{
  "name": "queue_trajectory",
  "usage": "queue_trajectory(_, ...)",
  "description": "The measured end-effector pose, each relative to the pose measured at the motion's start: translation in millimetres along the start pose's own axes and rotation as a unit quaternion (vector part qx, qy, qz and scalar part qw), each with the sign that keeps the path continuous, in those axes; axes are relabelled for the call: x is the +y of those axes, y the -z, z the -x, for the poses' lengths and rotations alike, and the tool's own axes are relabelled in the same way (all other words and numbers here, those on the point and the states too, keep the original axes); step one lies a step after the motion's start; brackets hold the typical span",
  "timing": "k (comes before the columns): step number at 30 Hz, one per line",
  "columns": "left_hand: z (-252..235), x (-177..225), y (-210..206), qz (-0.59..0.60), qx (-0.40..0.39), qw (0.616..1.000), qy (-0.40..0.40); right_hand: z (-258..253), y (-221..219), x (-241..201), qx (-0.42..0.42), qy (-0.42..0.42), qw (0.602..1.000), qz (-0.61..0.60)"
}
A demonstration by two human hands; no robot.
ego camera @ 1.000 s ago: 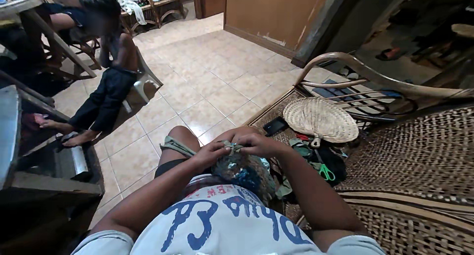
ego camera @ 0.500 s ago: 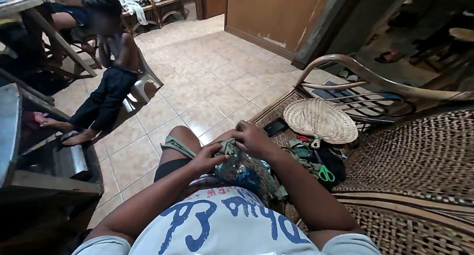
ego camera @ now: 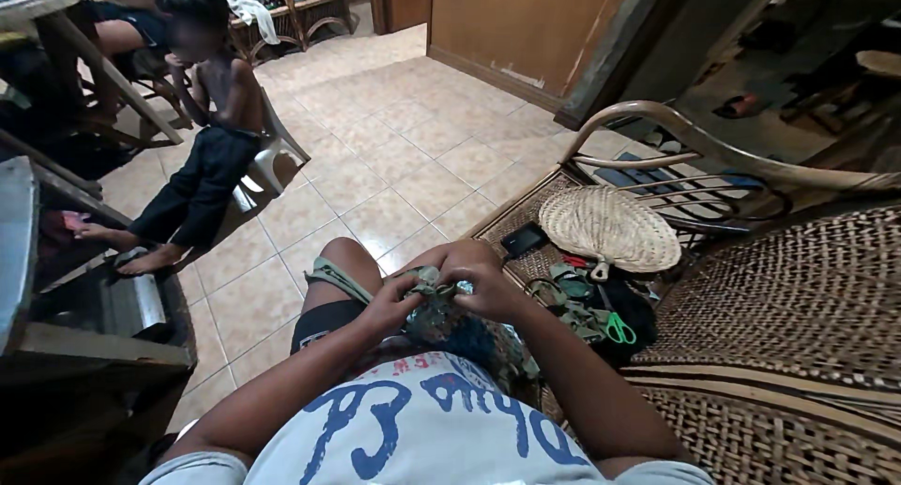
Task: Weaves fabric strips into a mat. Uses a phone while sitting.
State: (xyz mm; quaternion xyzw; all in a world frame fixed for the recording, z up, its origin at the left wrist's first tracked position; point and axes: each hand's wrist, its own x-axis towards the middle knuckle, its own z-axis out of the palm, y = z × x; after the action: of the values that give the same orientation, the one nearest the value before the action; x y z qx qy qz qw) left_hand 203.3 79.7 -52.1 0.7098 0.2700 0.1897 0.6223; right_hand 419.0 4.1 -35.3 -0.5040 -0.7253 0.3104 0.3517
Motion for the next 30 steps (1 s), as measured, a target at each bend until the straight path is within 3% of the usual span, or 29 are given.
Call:
queue_trajectory(3,-0.2,-1.0,-1.7,0.005,-0.004,1.000,0.011,2.3,-4.0,-6.6,0.014,0.024,0.999,0.039)
queue_trajectory(7,0.2,0.6,-3.7,0.001,0.006,1.000,0.011,0.9,-13.6,-2.5,0.045,0.153,0.978,0.136)
queue_trajectory(9,0.0,-2.1,-3.4,-0.002,0.008,1.000,0.006,1.7,-14.7,-2.8,0.036,0.179,0.968,0.174)
queue_trajectory(14,1.3,-3.1,-4.0,-0.004,0.010,1.000,-0.021,2.9,-15.7,-9.2,0.033,0.160,0.967,0.193)
queue_trajectory(20,0.8,0.6,-0.3,-0.001,-0.019,1.000,-0.001,1.1,-21.9,-8.1,0.119,0.016,0.992,0.041)
queue_trajectory(24,-0.3,1.7,5.1,0.020,-0.053,0.998,0.034,-0.3,-29.7,-7.4,0.163,-0.024,0.986,-0.010)
queue_trajectory(30,-0.8,1.9,-1.9,-0.021,-0.034,0.998,0.044,0.0,-19.7,-11.1,0.080,-0.039,0.996,-0.006)
